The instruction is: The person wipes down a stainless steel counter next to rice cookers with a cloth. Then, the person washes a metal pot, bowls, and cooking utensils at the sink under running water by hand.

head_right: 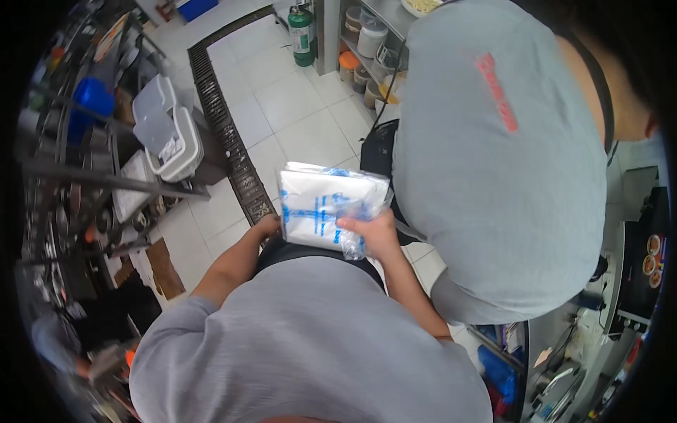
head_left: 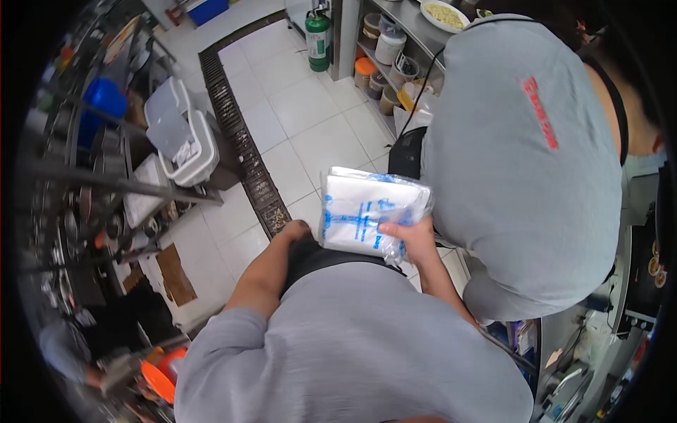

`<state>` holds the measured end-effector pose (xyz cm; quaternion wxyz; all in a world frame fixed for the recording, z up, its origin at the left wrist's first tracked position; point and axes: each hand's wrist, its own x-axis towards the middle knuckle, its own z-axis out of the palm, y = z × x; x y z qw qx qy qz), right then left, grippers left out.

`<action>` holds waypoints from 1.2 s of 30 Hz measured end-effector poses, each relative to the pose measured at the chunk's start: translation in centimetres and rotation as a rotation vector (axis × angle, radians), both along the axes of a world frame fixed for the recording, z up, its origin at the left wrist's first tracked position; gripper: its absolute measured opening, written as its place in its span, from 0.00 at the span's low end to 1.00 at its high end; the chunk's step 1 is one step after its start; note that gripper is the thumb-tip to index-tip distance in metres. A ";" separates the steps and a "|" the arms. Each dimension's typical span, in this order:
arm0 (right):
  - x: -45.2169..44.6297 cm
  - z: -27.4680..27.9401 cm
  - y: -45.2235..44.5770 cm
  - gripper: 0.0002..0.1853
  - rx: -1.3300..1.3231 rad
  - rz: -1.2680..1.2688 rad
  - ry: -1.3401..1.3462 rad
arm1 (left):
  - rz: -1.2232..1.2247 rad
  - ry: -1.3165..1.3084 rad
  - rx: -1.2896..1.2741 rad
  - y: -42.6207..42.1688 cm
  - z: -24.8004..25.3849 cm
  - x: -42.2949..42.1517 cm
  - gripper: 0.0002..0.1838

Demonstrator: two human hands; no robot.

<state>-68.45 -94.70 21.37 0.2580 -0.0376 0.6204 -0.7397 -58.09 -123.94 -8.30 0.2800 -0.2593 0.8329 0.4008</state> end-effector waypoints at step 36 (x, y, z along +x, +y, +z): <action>-18.6 -14.9 -26.4 0.21 -0.102 -0.906 -0.767 | -0.651 -0.768 0.708 -12.7 10.0 -43.9 0.29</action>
